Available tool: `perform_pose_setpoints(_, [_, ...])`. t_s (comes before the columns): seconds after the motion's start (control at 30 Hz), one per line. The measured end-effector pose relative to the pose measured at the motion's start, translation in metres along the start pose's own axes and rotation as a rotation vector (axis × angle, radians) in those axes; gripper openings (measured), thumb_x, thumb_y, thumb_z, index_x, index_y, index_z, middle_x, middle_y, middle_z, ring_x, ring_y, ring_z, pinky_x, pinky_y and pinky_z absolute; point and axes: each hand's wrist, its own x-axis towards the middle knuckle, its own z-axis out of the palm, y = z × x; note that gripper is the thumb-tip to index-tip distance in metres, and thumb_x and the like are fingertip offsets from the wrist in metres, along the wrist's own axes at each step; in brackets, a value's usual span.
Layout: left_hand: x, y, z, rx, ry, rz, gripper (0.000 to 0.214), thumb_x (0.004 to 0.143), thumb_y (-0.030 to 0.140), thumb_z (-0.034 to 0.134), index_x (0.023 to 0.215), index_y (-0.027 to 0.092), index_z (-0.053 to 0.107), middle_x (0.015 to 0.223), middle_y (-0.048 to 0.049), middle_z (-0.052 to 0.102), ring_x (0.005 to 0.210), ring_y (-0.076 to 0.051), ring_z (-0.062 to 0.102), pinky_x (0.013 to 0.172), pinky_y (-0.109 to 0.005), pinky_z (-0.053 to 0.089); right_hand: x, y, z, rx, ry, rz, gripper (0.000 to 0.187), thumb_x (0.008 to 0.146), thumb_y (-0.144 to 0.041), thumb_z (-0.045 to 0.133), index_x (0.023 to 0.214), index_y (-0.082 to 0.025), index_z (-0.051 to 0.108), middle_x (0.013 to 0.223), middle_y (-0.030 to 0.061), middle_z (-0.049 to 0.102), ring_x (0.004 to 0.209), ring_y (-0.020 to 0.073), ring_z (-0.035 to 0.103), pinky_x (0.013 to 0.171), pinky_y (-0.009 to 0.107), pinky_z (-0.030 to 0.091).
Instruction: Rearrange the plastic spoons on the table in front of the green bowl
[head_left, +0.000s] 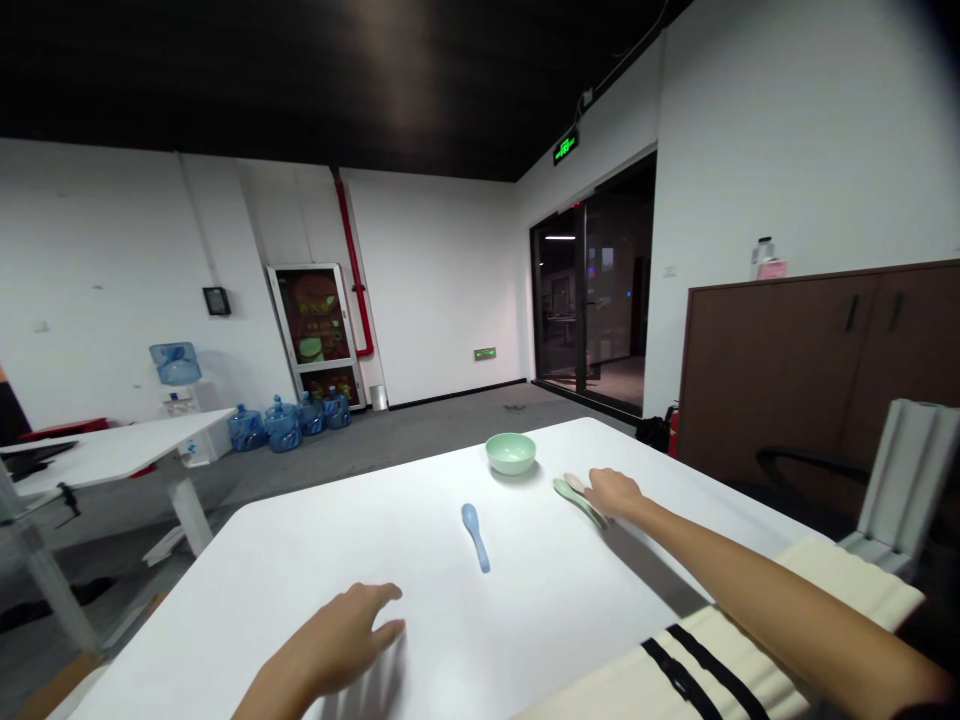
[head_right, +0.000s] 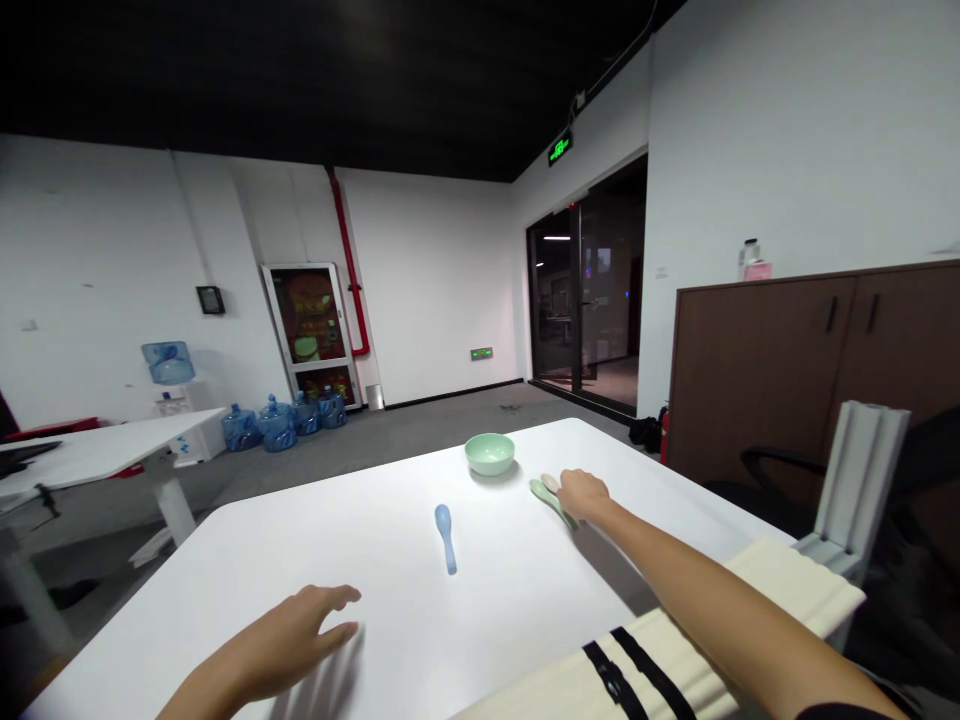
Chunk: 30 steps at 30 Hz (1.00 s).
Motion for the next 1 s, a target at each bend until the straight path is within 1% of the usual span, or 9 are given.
perform_pose_setpoints(0.13, [-0.001,0.002,-0.002,0.008,-0.004,-0.004,0.058,0.078,0.062,0.041,0.124,0.029,0.056,0.126,-0.0072,0.059,0.114,-0.028,0.054,0.097,-0.04,0.04,-0.001,-0.001,-0.001,-0.004,-0.001,0.001,0.026,0.083,-0.031,0.049,0.094,-0.013,0.064,0.098,0.0149,0.064,0.087,0.0255,0.062,0.067,0.03,0.042])
perform_pose_setpoints(0.37, [0.0,-0.001,0.0,0.006,0.003,0.013,0.057,0.079,0.062,0.041,0.123,0.029,0.057,0.124,-0.0077,0.06,0.113,-0.028,0.055,0.096,-0.04,0.04,-0.001,-0.001,-0.001,-0.007,-0.001,-0.012,0.028,0.084,-0.031,0.046,0.094,-0.012,0.064,0.098,0.0155,0.065,0.087,0.0246,0.062,0.066,0.029,0.041])
perform_pose_setpoints(0.47, [0.001,-0.001,0.0,0.004,0.002,0.011,0.057,0.079,0.062,0.041,0.123,0.029,0.056,0.124,-0.0079,0.06,0.113,-0.028,0.055,0.096,-0.041,0.041,-0.003,-0.003,-0.002,-0.006,0.022,-0.022,0.03,0.085,-0.035,0.044,0.095,-0.013,0.063,0.1,0.0156,0.065,0.088,0.0255,0.062,0.066,0.03,0.04])
perform_pose_setpoints(0.57, [0.0,0.001,-0.001,0.003,0.0,0.008,0.057,0.079,0.062,0.041,0.123,0.029,0.056,0.124,-0.0077,0.06,0.113,-0.028,0.055,0.096,-0.04,0.041,-0.007,-0.01,-0.007,0.015,0.053,-0.049,0.038,0.088,-0.042,0.038,0.097,-0.014,0.062,0.1,0.0151,0.065,0.088,0.0266,0.061,0.067,0.031,0.04])
perform_pose_setpoints(0.67, [-0.002,0.003,-0.003,0.01,0.007,0.005,0.057,0.078,0.061,0.042,0.123,0.029,0.057,0.124,-0.0073,0.06,0.113,-0.029,0.055,0.096,-0.04,0.041,-0.013,-0.02,-0.013,0.06,0.077,-0.092,0.043,0.089,-0.047,0.036,0.106,-0.015,0.059,0.102,0.0145,0.065,0.092,0.0266,0.06,0.07,0.03,0.04])
perform_pose_setpoints(0.8, [-0.004,0.004,-0.004,0.007,0.004,-0.001,0.055,0.079,0.061,0.041,0.123,0.031,0.057,0.126,-0.0064,0.059,0.113,-0.028,0.055,0.096,-0.04,0.041,-0.022,-0.036,-0.026,0.138,0.092,-0.183,0.048,0.088,-0.047,0.038,0.122,-0.015,0.052,0.111,0.0153,0.062,0.101,0.0269,0.058,0.075,0.03,0.039])
perform_pose_setpoints(1.0, [-0.004,0.005,-0.003,0.009,0.019,0.015,0.056,0.078,0.061,0.042,0.122,0.03,0.057,0.125,-0.0065,0.06,0.113,-0.028,0.055,0.096,-0.039,0.041,-0.04,-0.053,-0.051,0.23,0.123,-0.324,0.051,0.089,-0.046,0.04,0.129,-0.016,0.046,0.12,0.014,0.059,0.109,0.026,0.054,0.082,0.03,0.038])
